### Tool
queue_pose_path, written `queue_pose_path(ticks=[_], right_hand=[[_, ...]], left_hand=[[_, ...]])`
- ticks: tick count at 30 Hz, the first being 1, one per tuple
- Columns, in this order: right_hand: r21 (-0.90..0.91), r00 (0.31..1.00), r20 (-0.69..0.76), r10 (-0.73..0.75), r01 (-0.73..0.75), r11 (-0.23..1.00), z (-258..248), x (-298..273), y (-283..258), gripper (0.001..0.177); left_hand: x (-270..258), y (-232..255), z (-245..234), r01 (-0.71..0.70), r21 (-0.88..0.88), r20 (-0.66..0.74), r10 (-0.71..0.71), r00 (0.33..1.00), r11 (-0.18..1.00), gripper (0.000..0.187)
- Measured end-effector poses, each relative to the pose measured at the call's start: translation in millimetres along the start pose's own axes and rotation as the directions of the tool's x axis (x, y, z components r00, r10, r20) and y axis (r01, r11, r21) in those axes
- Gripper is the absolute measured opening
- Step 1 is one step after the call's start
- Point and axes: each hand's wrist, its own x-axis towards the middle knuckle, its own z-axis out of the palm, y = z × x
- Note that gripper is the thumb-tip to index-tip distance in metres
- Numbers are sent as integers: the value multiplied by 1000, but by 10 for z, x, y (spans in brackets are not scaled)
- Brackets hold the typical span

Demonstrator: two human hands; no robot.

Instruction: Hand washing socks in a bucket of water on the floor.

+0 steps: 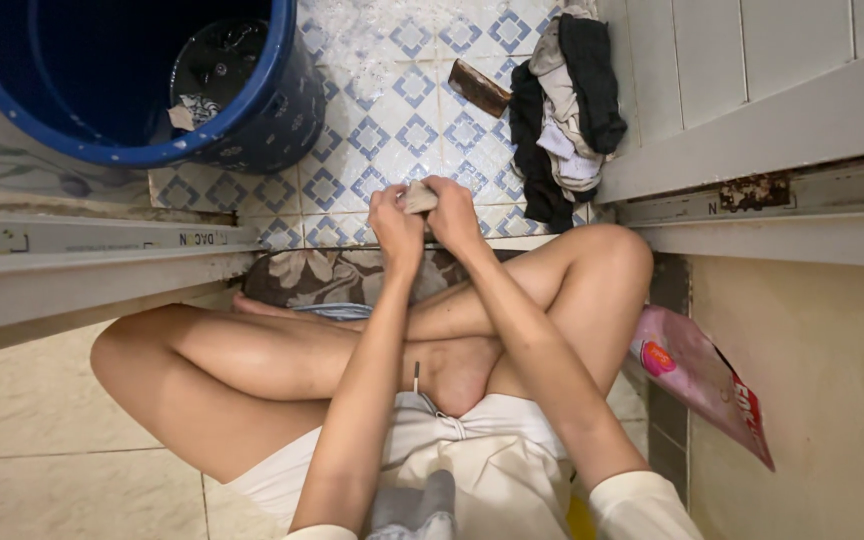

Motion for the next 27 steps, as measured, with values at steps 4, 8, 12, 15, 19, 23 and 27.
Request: queue_pose_path(ticks=[4,8,12,15,19,23,27], right_hand=[[75,991,2,136,-136,988,-182,50,-210,29],[56,972,-6,235,-235,970,-181,153,83,29],[376,901,238,362,-429,821,-151,286,402,20],[603,825,456,334,-563,565,-62,275,667,20],[729,754,638,157,-657,191,-378,260,314,34],[803,811,583,38,-583,124,-482,238,157,39],[846,839,533,108,-531,-50,-538,252,118,36]], left_hand=[[0,-92,36,-37,9,-23,37,999,999,31],[114,-65,-112,253,-115,236,-221,946,961,32],[293,-341,-139,515,-574,500,-226,836,637,33],[459,-588,-34,721,-633,687,-227,691,280,32],[671,-451,83,847,-530,820,-227,525,46,31],[839,199,-70,948,-317,898,-310,313,39,28],[894,367,-134,930,-249,918,-241,316,269,28]])
